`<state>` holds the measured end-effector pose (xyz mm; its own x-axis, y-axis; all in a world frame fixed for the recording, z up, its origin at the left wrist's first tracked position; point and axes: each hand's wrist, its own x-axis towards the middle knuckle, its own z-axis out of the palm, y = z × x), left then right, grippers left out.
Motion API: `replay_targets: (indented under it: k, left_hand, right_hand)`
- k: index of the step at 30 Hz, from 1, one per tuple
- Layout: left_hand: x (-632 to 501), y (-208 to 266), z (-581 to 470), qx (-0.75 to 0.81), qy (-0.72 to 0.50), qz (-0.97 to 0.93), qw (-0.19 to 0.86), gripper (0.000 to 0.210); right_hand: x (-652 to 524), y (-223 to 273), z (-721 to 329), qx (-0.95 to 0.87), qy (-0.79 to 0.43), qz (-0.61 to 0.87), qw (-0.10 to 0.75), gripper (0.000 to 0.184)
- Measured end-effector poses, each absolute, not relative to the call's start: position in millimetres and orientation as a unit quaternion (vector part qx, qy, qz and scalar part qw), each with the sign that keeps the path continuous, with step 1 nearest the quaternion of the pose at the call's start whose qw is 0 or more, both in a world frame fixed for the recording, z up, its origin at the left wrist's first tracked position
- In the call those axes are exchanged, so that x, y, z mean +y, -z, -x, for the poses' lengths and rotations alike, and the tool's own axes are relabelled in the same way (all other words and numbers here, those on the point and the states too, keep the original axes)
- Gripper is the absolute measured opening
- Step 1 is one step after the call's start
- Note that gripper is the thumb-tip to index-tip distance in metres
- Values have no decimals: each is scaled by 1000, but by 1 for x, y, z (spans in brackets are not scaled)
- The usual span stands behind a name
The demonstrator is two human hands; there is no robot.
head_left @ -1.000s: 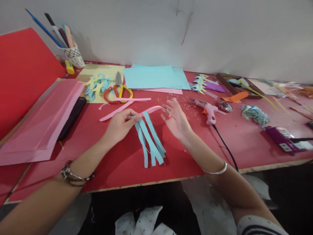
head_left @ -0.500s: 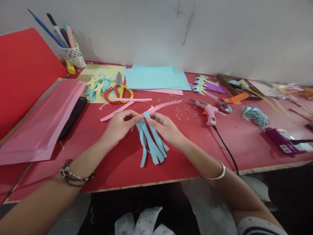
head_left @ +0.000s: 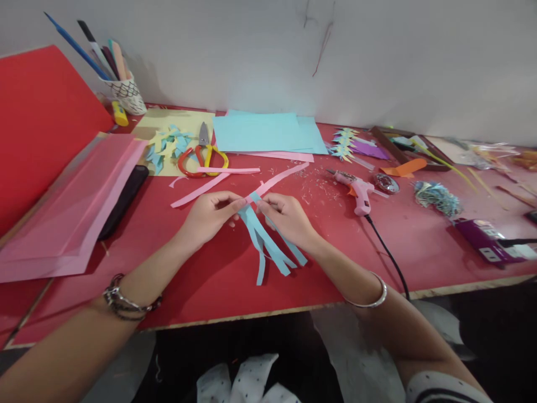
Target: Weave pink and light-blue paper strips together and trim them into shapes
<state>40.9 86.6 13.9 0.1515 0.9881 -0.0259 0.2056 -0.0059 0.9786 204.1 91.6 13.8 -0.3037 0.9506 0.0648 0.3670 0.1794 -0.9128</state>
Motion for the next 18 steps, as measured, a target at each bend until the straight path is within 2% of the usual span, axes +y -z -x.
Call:
replay_targets:
  k: [8,18]
  left_hand:
    - [86,-16,-42,507,-412,-581,484,16]
    - [86,-15,-43,503,-430,-568,489,13]
  right_hand:
    - [91,-13,-204,-695,-433,466,335,24]
    - [91,-16,-206,-749,-377,448,310,27]
